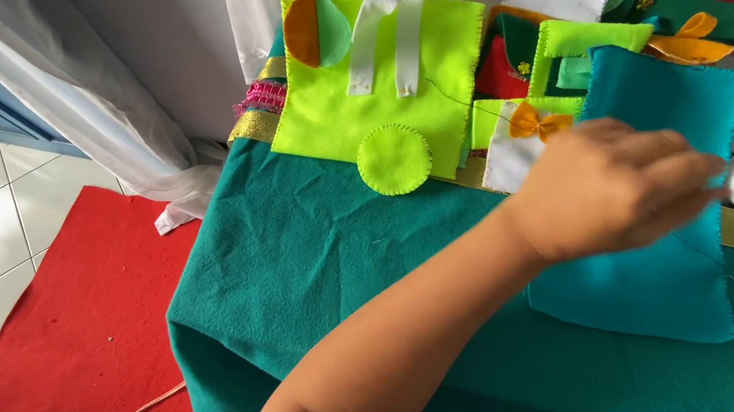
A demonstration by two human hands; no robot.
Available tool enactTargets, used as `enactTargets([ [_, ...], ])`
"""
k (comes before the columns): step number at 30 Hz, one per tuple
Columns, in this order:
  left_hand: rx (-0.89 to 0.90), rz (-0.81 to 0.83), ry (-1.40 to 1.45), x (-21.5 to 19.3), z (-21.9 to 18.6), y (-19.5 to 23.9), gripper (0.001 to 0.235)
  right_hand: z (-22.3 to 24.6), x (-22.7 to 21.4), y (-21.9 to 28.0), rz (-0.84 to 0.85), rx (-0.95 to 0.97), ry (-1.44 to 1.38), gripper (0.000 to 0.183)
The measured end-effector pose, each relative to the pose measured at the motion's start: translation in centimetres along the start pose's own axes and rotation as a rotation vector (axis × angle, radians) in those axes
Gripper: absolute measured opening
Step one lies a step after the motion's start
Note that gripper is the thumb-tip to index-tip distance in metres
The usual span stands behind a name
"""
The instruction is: Hand-sewing and assembling felt craft items using a needle, thread, and scissors.
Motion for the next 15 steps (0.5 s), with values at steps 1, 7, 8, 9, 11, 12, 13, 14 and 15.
enactTargets([
  [1, -0.052, 0.175, 0.01, 1.5, -0.5, 0.9, 0.033, 0.0, -1.1, -0.7, -0.004, 0.166, -0.586, 0.033],
  [7, -0.197, 1.028, -0.281, 5.3, -2.2, 5.0, 0.105, 7.8, -31.5, -4.1, -0.127, 0.013, -0.808, 0.01],
  [8, -0.294, 1.234, -0.179, 4.8, -2.5, 4.2, 0.097, 8.2, -33.8, -4.6, -0.151, -0.061, -0.808, 0.006],
  [9, -0.268, 1.231, -0.16, 5.0, -2.6, 4.5, 0.097, 8.0, -34.0, -4.3, -0.148, -0.037, -0.789, 0.006],
  [11, -0.235, 1.142, -0.214, 5.1, -2.4, 5.0, 0.094, 7.6, -34.4, -4.2, -0.139, 0.006, -0.98, 0.005],
  [12, -0.228, 1.13, -0.201, 4.9, -2.5, 4.4, 0.094, 7.0, -34.9, -3.9, -0.139, 0.011, -0.962, 0.005],
  [13, -0.245, 1.194, -0.176, 4.7, -2.6, 4.1, 0.095, 6.4, -35.2, -3.5, -0.073, 0.127, -0.997, 0.006],
  [14, -0.269, 1.262, -0.155, 4.2, -2.5, 4.0, 0.095, 6.1, -35.4, -3.3, -0.006, 0.237, -1.037, 0.007],
  [15, -0.269, 1.252, -0.148, 4.5, -2.6, 3.7, 0.095, 5.5, -36.1, -3.2, -0.006, 0.234, -1.025, 0.007],
])
Point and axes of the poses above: each hand's wrist, its own y-axis away from the middle knuckle, its own x-axis out of the palm, z = x × y, the point moved 3 cm from there along -y, towards the middle knuckle, and after that the axes turned 4 degrees about -x, right-handed, at the moved point
